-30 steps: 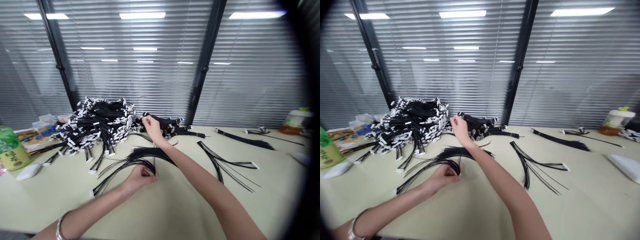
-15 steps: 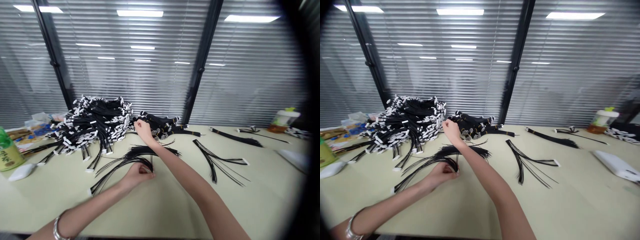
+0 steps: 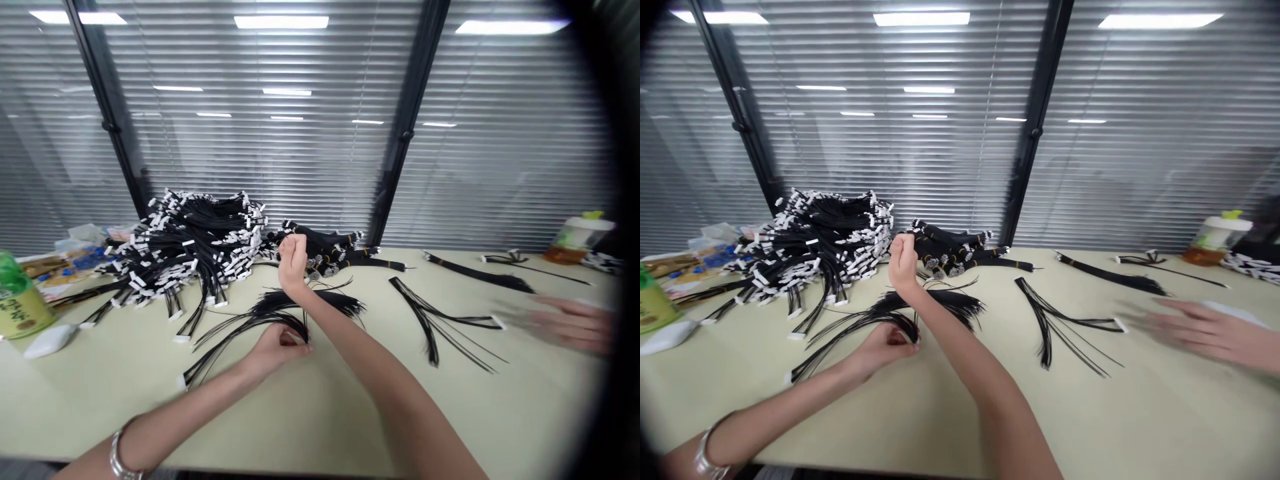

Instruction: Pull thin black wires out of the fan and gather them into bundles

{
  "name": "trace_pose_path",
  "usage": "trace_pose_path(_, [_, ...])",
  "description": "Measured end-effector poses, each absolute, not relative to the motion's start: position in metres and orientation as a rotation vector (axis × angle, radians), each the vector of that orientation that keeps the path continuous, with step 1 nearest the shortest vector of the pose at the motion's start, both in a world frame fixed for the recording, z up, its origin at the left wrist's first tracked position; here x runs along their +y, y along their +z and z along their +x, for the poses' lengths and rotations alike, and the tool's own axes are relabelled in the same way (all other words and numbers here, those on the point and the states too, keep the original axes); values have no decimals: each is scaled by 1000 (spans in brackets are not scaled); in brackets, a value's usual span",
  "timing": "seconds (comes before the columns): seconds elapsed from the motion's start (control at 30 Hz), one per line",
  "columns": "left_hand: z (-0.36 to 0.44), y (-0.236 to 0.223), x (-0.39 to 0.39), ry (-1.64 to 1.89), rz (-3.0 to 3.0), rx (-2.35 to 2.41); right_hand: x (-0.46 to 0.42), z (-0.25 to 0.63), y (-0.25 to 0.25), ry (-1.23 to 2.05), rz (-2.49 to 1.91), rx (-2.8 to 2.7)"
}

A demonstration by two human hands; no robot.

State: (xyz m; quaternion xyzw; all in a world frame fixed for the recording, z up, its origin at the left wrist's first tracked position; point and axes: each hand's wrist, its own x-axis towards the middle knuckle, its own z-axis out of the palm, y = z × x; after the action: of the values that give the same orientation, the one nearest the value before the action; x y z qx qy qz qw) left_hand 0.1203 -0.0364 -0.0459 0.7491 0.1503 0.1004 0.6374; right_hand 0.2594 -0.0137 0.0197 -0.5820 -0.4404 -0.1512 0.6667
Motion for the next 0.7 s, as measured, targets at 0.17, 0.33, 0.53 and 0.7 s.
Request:
trace_pose_path(0.17, [119, -45, -37, 238, 1702, 325, -13, 255, 18, -299, -1337, -1020])
trace_pose_path(0.33, [119, -43, -37, 246, 1686, 295, -7, 270, 17, -134, -1513, -1151])
trace_pose_path(0.53, [119, -43, -37, 235, 1695, 311, -26, 265, 52, -65, -1472, -1228])
trace_pose_path(0.7, [119, -42, -37, 230, 1688, 321, -67, 234, 99, -434, -853, -798])
